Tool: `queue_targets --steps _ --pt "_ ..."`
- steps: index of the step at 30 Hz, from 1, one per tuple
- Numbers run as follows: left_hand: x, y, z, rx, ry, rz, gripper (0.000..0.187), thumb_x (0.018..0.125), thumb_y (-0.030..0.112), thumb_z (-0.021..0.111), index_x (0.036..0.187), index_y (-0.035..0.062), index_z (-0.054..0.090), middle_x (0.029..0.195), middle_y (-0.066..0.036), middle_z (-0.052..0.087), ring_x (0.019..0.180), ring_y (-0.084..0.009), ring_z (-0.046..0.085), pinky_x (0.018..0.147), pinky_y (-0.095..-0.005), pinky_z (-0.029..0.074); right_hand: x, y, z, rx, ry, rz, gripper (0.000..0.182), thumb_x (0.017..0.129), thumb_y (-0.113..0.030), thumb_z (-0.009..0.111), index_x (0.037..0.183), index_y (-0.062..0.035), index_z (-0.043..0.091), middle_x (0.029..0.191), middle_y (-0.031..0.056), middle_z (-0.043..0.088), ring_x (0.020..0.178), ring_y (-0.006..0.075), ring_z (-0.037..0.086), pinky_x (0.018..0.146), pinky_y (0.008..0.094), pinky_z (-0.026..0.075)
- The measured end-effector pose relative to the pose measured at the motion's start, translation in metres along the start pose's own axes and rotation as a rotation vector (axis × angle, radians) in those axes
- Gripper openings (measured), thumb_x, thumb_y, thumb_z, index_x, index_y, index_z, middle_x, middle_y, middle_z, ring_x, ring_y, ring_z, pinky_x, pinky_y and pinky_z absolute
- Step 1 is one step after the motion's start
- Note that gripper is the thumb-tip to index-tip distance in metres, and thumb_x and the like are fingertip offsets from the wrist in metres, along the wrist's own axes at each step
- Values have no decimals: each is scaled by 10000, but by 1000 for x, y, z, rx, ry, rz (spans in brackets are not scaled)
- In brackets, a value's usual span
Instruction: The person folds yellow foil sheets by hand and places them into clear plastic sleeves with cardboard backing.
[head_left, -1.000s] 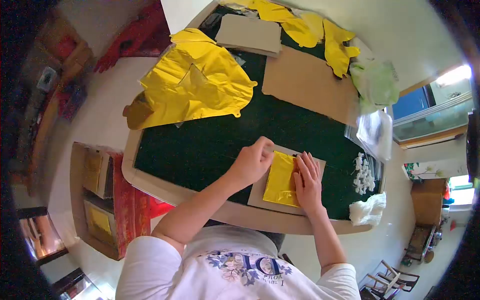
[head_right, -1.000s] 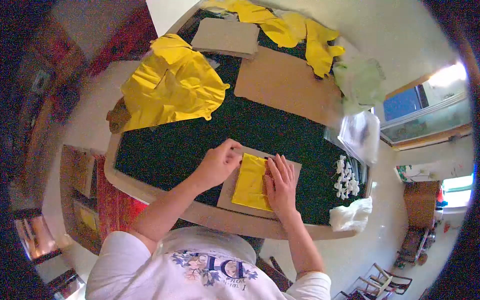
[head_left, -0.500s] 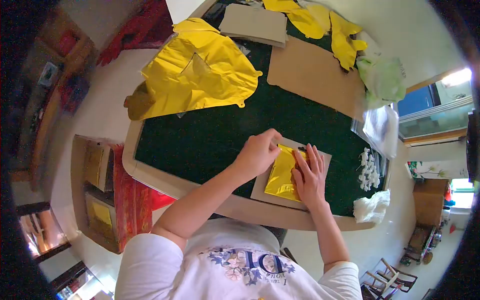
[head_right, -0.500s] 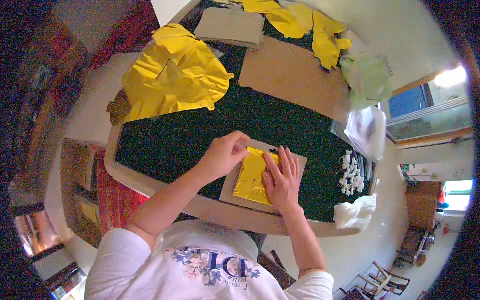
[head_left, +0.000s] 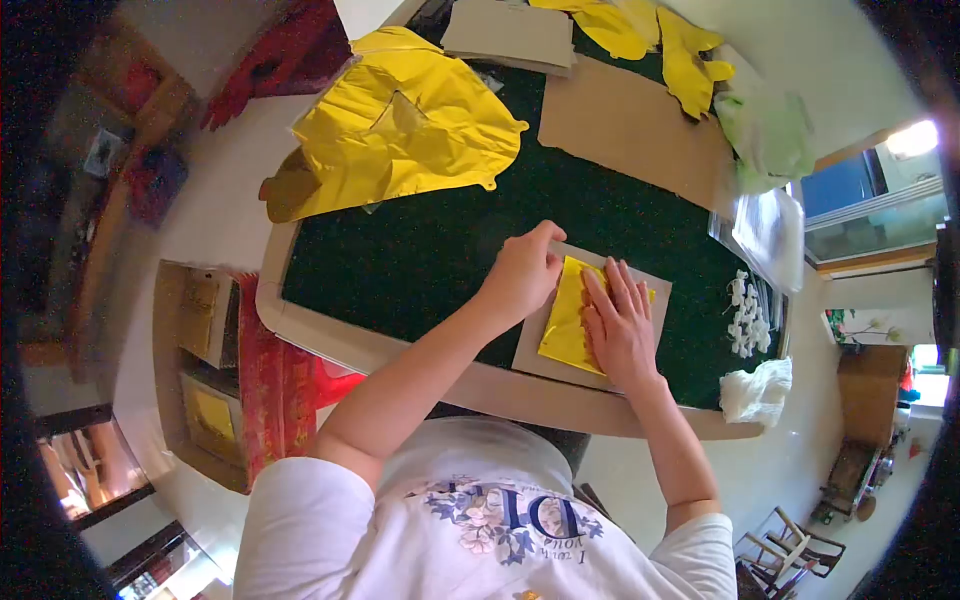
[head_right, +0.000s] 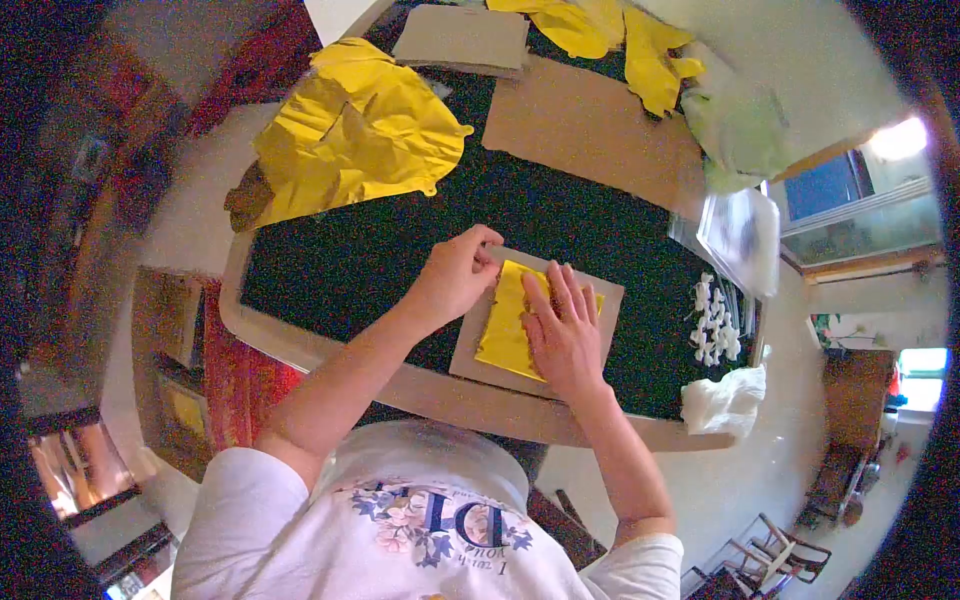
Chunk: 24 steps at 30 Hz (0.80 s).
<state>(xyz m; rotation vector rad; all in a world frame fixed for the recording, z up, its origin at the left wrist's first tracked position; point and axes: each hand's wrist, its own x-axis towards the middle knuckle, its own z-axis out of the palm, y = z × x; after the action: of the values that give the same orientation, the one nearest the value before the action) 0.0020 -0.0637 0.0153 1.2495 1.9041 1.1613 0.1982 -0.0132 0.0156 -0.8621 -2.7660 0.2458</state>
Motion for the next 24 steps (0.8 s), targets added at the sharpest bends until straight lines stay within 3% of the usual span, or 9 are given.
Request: queue_targets --steps 16,22,24 --pt "-1 6 3 -128 -103 -52 340 830 53 655 1154 42 551 942 -109 655 856 -187 651 764 -331 546 -1 0 0 13 32 -22 481 912 -294 572 1383 -242 485 1458 180 377 1363 364 333 1116 521 252" --pt "5 7 -1 -374 -120 -303 372 844 14 626 1197 25 510 982 -135 634 891 -209 648 718 -329 588 -1 1 2 -7 32 -32 477 907 -316 579 1374 -271 492 1467 176 370 1367 366 326 1117 521 251" --pt "7 10 -1 -293 -131 -280 392 826 23 642 1196 30 511 946 -134 647 861 -208 658 697 -334 581 -1 1 2 -9 31 -32 476 907 -318 579 1373 -281 492 1468 174 369 1368 367 324 1121 521 247"
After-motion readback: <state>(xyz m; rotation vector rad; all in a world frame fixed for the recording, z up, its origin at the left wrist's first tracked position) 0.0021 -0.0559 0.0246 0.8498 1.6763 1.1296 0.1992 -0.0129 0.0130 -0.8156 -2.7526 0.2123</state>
